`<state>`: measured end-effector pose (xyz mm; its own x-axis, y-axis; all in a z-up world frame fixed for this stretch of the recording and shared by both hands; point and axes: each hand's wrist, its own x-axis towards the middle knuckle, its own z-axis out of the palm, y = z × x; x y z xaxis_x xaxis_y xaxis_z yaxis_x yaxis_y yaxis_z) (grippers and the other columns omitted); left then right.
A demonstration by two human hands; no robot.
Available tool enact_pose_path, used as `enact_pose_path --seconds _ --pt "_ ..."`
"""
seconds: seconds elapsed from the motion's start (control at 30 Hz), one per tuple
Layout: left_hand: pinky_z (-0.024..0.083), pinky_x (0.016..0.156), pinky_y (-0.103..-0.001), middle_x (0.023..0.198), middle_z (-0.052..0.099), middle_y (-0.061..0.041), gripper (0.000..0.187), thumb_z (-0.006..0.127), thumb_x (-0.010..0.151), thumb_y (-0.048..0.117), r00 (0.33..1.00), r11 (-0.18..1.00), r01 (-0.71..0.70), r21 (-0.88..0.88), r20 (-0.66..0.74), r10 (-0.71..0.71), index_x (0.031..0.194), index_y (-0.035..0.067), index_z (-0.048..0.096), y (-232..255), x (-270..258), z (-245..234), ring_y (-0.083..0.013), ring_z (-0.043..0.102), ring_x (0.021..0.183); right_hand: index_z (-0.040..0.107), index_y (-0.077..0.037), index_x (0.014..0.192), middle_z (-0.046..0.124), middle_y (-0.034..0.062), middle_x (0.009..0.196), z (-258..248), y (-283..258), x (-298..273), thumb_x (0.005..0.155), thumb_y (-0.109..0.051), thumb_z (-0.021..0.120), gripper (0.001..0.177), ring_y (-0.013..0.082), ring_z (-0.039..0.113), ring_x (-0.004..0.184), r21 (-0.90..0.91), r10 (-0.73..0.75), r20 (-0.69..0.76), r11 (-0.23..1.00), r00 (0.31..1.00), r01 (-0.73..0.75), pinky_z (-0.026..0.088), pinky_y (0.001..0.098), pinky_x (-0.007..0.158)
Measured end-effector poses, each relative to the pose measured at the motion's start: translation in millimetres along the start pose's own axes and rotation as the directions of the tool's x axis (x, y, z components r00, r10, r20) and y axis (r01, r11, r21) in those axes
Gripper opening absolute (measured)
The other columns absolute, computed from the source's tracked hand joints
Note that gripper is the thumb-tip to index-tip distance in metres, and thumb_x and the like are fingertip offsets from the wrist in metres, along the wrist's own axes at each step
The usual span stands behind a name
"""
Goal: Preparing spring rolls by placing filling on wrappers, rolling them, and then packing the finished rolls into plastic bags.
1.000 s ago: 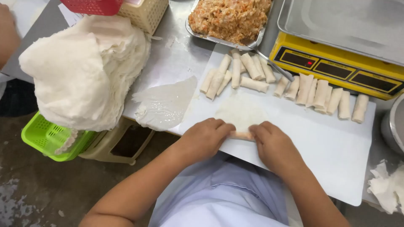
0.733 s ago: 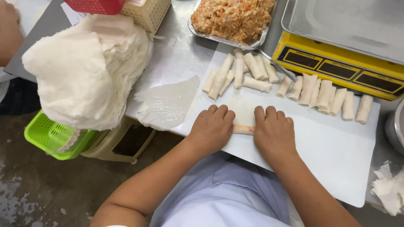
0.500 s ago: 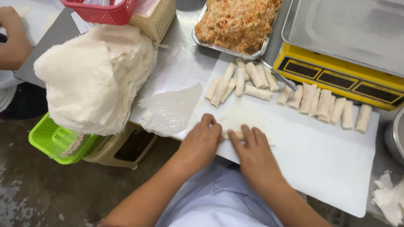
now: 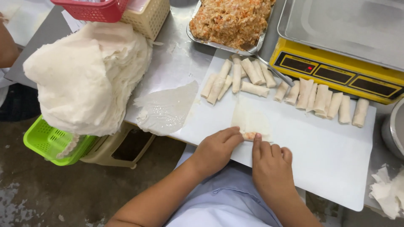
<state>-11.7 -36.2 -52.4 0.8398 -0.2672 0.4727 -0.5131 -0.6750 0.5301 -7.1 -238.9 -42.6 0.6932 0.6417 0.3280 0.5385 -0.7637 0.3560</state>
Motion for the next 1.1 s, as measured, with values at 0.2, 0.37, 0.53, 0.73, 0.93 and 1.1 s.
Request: enact_pose_path --seconds 0.2,0.37,0.53,0.73,0.93,1.1 --pt "0.061 0.093 -0.042 0.127 0.067 -0.018 0.026 0.062 0.095 -0.006 0.958 0.945 -0.283 0.163 0.002 0.287 0.121 -0.001 0.065 -12.8 11.4 -2.0 -0.0324 0.070 0.113 0.065 -0.011 0.112 0.049 0.0018 0.069 14.8 32.2 18.6 0.090 -0.005 0.060 0.023 0.0247 0.052 0.058 0.198 -0.035 -0.086 0.979 0.996 0.051 0.041 0.0400 0.058" --pt "0.062 0.084 -0.037 0.123 0.069 -0.013 0.021 0.061 0.095 -0.003 0.927 0.905 -0.372 0.206 0.036 0.373 0.115 0.002 0.066 -17.4 22.3 -11.3 -0.0272 0.072 0.103 0.066 0.008 0.120 0.067 0.0240 0.121 -7.7 27.7 30.4 0.101 0.003 0.056 0.022 0.0380 0.066 0.101 0.408 -0.099 -0.323 0.883 0.941 0.233 0.057 0.0466 0.093" --pt "0.060 0.068 -0.044 0.149 0.055 -0.015 0.027 0.056 0.097 -0.001 0.927 0.940 -0.330 0.086 0.217 0.306 0.123 0.000 0.061 -24.6 25.7 -12.7 -0.0344 0.072 0.097 0.065 0.013 0.121 0.068 0.0272 0.123 6.2 27.2 25.6 0.096 0.009 0.064 0.025 0.0411 0.068 0.114 0.453 -0.178 -0.378 0.820 0.908 0.349 0.058 0.0505 0.105" --pt "0.052 0.079 -0.046 0.100 0.072 -0.014 0.019 0.054 0.103 0.020 0.915 0.993 -0.081 -0.081 0.388 0.106 0.113 0.007 0.064 -30.2 58.6 -17.6 -0.0361 0.064 0.097 0.065 -0.005 0.105 0.071 0.0049 0.101 2.0 37.9 42.4 0.099 -0.014 0.062 0.011 0.0255 0.067 0.098 0.811 0.001 -0.040 0.584 0.999 0.032 0.052 0.0395 0.096" --pt "0.061 0.084 -0.042 0.104 0.076 -0.010 0.019 0.072 0.092 0.027 0.738 0.980 0.199 -0.010 0.660 -0.143 0.103 0.014 0.079 -33.9 105.7 -28.0 -0.0298 0.075 0.096 0.079 -0.019 0.097 0.074 0.0017 0.099 22.5 59.1 64.1 0.090 -0.027 0.076 0.012 0.0230 0.067 0.106 0.753 0.097 0.444 0.498 0.891 -0.430 0.057 0.0400 0.092" --pt "0.063 0.074 -0.044 0.099 0.072 -0.012 0.020 0.067 0.096 0.023 0.884 0.988 0.079 0.134 0.449 -0.131 0.109 0.011 0.077 -38.8 92.1 -9.2 -0.0334 0.074 0.090 0.077 -0.019 0.111 0.059 0.0041 0.106 26.4 60.2 80.3 0.098 -0.037 0.069 0.024 0.0240 0.057 0.114 0.617 0.187 0.517 0.596 0.835 -0.515 0.053 0.0379 0.097"
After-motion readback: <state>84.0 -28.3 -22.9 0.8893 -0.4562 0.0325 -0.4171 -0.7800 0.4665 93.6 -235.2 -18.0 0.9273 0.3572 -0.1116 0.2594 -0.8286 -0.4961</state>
